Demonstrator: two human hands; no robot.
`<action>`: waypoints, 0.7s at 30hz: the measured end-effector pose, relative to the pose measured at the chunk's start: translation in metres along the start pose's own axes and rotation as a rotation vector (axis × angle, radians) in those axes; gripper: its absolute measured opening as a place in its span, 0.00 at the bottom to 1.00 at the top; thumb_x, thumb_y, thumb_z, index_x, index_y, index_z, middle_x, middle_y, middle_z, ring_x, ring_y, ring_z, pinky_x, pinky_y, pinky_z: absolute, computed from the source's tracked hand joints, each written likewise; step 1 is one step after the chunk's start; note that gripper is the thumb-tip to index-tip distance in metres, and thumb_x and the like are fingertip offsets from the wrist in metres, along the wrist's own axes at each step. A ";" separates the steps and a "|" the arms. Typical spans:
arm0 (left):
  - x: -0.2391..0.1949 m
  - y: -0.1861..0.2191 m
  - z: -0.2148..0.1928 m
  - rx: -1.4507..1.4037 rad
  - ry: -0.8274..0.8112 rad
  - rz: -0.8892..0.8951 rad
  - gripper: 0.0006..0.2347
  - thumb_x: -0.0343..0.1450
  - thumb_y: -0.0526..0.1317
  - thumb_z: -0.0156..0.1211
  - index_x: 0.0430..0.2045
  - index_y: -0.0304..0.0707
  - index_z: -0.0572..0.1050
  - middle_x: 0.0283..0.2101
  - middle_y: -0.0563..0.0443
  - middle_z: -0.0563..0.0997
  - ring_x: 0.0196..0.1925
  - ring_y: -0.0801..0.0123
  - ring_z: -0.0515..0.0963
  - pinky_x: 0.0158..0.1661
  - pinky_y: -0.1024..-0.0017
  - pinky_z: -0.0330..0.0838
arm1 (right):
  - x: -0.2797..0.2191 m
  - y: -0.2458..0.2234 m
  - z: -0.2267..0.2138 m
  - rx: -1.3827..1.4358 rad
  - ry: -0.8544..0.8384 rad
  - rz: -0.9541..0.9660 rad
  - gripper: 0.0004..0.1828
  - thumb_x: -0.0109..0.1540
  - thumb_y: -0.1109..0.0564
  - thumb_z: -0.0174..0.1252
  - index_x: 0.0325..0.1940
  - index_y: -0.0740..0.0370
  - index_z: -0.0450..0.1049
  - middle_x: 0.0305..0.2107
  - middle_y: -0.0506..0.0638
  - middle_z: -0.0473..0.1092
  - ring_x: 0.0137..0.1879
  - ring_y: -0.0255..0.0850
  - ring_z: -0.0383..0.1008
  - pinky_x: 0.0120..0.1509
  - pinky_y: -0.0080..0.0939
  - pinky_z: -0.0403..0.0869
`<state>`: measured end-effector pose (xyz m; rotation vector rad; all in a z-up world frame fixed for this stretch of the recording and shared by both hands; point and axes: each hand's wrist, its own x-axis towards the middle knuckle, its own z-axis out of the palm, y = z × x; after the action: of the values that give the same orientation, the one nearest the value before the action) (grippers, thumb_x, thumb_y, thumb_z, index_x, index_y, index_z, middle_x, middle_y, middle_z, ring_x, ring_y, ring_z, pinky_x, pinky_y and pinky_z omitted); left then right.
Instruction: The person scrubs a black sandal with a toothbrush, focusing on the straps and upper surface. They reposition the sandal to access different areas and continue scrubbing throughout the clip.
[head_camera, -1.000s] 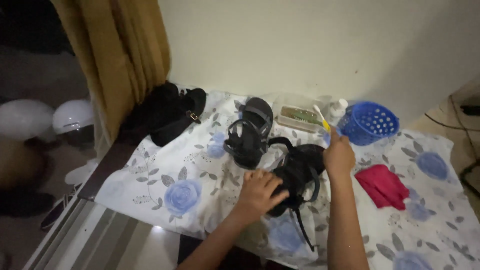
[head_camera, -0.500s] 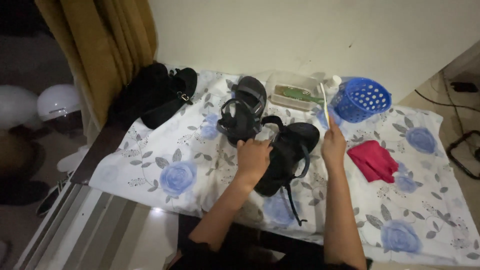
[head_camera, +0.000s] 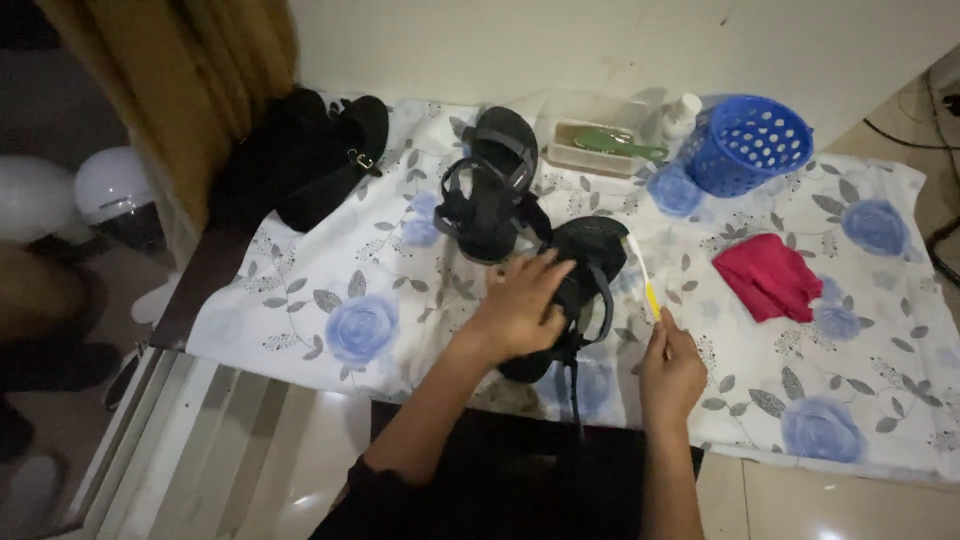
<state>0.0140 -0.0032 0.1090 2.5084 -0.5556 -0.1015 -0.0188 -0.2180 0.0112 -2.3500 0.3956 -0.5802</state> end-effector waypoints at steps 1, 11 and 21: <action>0.012 0.004 0.002 0.001 -0.004 0.003 0.25 0.63 0.42 0.45 0.57 0.43 0.56 0.59 0.36 0.60 0.58 0.41 0.57 0.51 0.43 0.45 | 0.005 0.003 0.004 0.000 0.002 0.004 0.12 0.65 0.56 0.50 0.51 0.56 0.73 0.40 0.51 0.72 0.45 0.48 0.71 0.58 0.45 0.63; 0.084 -0.006 0.047 0.205 -0.023 -0.053 0.13 0.62 0.46 0.54 0.27 0.34 0.76 0.36 0.40 0.77 0.50 0.52 0.67 0.55 0.52 0.42 | 0.033 -0.027 0.002 -0.292 -0.366 -0.093 0.23 0.60 0.59 0.45 0.60 0.47 0.64 0.33 0.60 0.71 0.43 0.59 0.71 0.51 0.58 0.67; 0.079 -0.013 0.071 0.304 -0.060 -0.110 0.18 0.67 0.48 0.48 0.45 0.37 0.71 0.50 0.37 0.71 0.58 0.57 0.62 0.59 0.50 0.36 | 0.019 -0.098 -0.015 -0.478 -0.595 0.061 0.29 0.62 0.56 0.38 0.68 0.43 0.47 0.35 0.66 0.72 0.46 0.62 0.71 0.51 0.58 0.68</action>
<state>0.0777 -0.0623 0.0467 2.8407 -0.4879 -0.1434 0.0023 -0.1628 0.0933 -2.7972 0.3486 0.2883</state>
